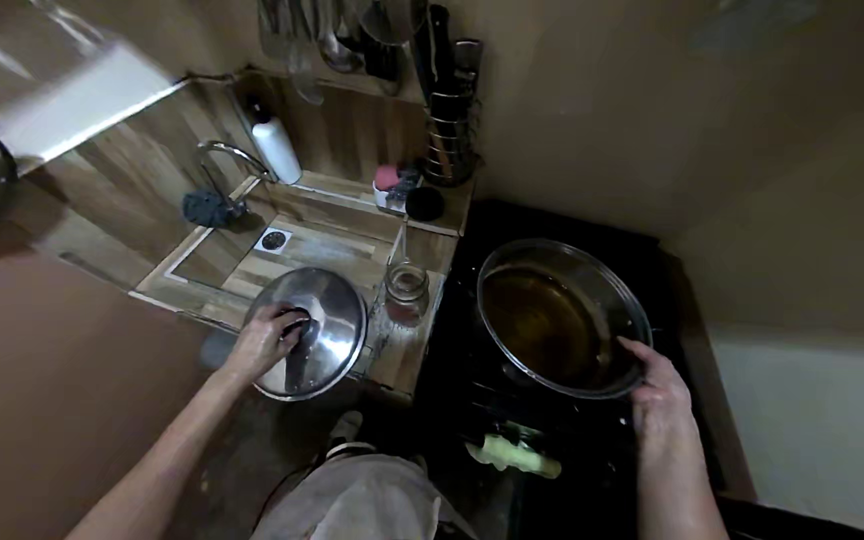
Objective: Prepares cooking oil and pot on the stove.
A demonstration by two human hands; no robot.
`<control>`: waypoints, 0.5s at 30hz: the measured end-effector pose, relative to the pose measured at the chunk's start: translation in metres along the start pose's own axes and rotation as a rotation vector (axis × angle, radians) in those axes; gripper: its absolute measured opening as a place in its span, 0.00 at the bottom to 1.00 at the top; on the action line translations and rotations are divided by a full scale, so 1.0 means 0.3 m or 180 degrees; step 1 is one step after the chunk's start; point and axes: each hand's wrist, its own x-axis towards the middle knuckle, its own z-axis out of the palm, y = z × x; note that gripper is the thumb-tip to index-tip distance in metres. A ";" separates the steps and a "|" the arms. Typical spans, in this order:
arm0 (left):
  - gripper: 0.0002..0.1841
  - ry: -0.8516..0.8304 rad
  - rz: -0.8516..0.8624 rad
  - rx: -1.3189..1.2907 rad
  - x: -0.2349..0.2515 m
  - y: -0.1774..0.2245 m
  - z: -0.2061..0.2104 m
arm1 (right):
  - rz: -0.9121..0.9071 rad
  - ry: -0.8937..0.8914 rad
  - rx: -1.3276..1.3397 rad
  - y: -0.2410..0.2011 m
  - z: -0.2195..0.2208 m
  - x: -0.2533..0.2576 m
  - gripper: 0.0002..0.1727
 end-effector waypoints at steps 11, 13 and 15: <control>0.17 -0.0907 0.0036 -0.0048 0.026 0.148 0.079 | -0.0091 -0.0036 0.0076 0.009 0.000 -0.027 0.16; 0.15 -0.0730 0.0229 -0.0008 0.028 0.082 0.149 | -0.0119 -0.0073 0.0303 0.012 0.003 -0.029 0.11; 0.15 -0.0748 0.0253 -0.0004 0.030 0.069 0.168 | -0.0101 -0.0069 0.0360 0.017 0.000 -0.027 0.11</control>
